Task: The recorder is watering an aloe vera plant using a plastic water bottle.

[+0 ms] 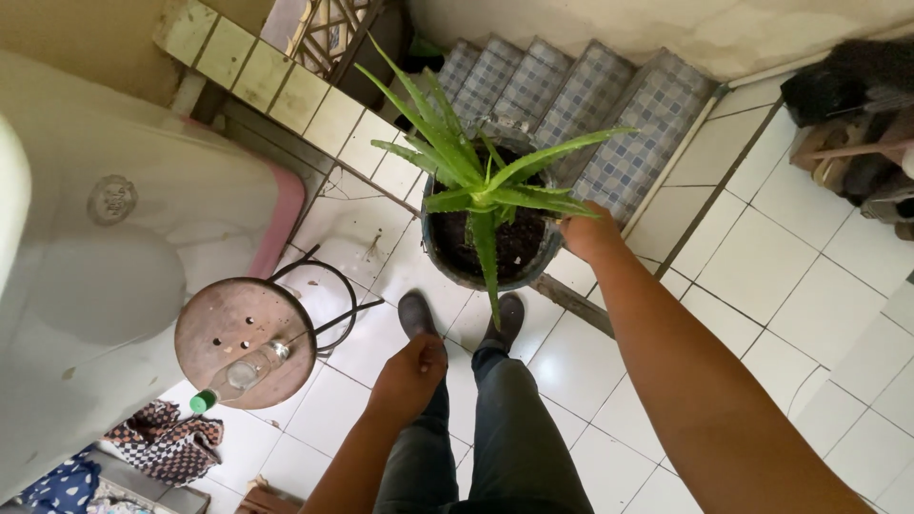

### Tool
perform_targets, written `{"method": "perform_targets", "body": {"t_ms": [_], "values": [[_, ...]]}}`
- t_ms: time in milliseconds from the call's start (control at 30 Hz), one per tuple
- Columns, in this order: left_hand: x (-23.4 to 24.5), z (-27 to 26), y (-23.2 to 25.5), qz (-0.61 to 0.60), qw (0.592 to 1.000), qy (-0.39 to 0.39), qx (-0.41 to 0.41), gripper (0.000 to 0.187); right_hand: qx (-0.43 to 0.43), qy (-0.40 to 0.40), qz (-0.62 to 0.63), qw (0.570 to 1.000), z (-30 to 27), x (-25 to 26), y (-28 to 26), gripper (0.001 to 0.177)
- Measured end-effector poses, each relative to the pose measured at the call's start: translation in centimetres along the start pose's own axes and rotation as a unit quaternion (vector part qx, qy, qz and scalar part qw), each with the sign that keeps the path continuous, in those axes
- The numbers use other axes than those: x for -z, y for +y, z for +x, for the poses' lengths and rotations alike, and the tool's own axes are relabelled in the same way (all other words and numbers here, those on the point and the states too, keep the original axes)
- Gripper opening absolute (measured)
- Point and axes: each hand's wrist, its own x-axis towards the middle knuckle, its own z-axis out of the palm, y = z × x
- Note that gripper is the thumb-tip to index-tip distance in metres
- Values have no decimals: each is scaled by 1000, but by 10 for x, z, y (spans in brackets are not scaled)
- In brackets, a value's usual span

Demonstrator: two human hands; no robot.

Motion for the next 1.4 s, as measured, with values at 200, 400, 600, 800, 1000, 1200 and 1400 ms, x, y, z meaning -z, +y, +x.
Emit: {"method": "perform_targets", "body": {"t_ms": [200,400,600,800,1000,1200,1400], "values": [[-2,-5,4,-6,1000,12,-5,36,-47,-26,-37,998,10,-1,8,25],[12,-20,9,-18,1000,-3,9,37,-92,-112,-71,987,-12,7,-10,36],[22,-25,-2,6,1000,6,21,36,-137,188,108,967,-97,65,-78,42],[16,-28,-19,-42,998,-17,-44,39,-195,211,177,941,-195,114,-147,30],[-12,-26,2,-386,912,-131,53,49,-46,109,310,943,-236,159,-254,31],[-21,-63,65,-608,720,-325,-84,77,149,201,96,963,-247,106,-325,53],[63,-141,96,-678,643,-349,-67,97,365,122,249,889,-267,226,-380,46]]}}
